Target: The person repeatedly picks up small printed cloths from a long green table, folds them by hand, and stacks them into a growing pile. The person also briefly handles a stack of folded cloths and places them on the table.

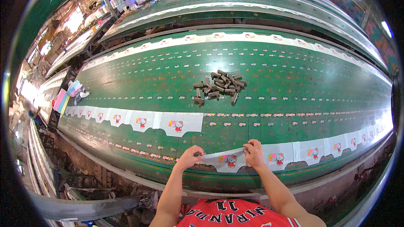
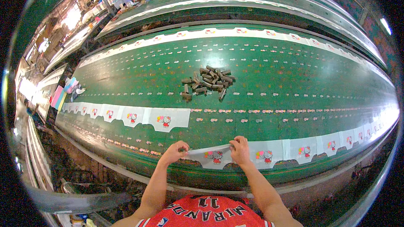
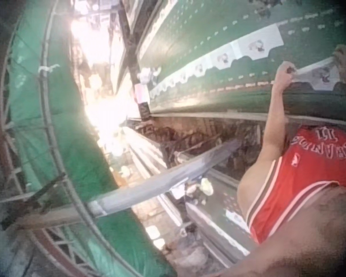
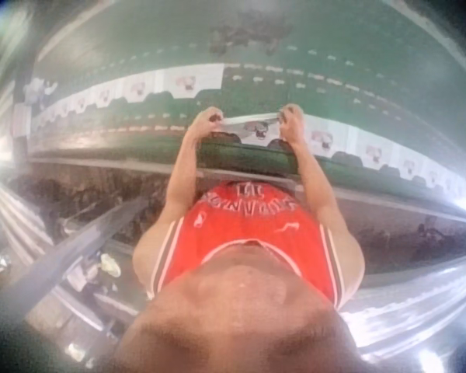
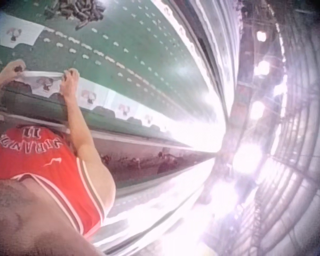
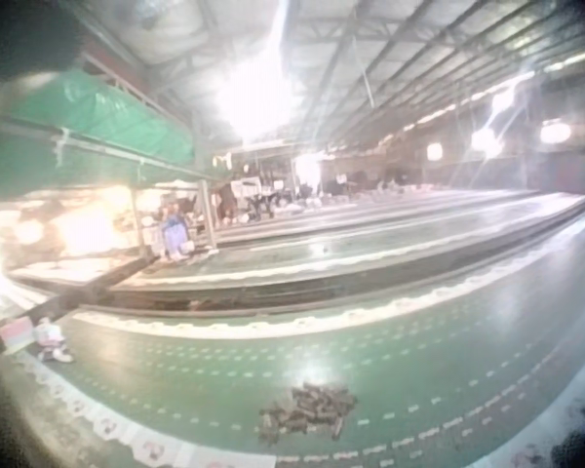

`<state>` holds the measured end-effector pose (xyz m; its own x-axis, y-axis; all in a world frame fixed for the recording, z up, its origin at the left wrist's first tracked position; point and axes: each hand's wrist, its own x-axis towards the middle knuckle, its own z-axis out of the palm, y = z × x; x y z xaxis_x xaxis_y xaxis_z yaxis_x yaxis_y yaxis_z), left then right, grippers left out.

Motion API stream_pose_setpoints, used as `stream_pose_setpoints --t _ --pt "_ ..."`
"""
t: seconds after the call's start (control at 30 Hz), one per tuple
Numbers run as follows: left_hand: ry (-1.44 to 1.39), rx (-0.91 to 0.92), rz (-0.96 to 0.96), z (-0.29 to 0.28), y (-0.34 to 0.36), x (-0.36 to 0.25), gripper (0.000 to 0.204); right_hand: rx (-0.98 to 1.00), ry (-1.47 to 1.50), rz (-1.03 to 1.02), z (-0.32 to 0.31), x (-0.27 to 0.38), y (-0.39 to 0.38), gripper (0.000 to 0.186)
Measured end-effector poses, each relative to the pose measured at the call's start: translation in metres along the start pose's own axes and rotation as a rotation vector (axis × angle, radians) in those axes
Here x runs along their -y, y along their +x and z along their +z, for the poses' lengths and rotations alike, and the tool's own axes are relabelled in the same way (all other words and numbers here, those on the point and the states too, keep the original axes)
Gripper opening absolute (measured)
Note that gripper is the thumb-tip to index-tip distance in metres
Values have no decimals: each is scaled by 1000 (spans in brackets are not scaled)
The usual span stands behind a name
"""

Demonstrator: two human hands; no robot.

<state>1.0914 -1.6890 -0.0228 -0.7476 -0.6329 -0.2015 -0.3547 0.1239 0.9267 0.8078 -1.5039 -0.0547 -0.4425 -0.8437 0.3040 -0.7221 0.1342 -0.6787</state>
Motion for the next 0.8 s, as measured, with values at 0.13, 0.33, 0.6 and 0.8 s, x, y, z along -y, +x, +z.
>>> stream_pose_setpoints --t 0.13,0.33,0.6,0.8 --pt "-59 73 -100 -13 -4 -41 14 -13 -220 -163 -16 15 8 20" --pt "-8 -272 -36 -27 57 -29 20 120 9 107 -23 15 57 17" --pt "164 -518 -68 -34 138 -3 41 16 112 137 -3 -23 125 20" --pt "261 -566 -20 -40 165 23 42 -31 77 129 10 -26 149 22"
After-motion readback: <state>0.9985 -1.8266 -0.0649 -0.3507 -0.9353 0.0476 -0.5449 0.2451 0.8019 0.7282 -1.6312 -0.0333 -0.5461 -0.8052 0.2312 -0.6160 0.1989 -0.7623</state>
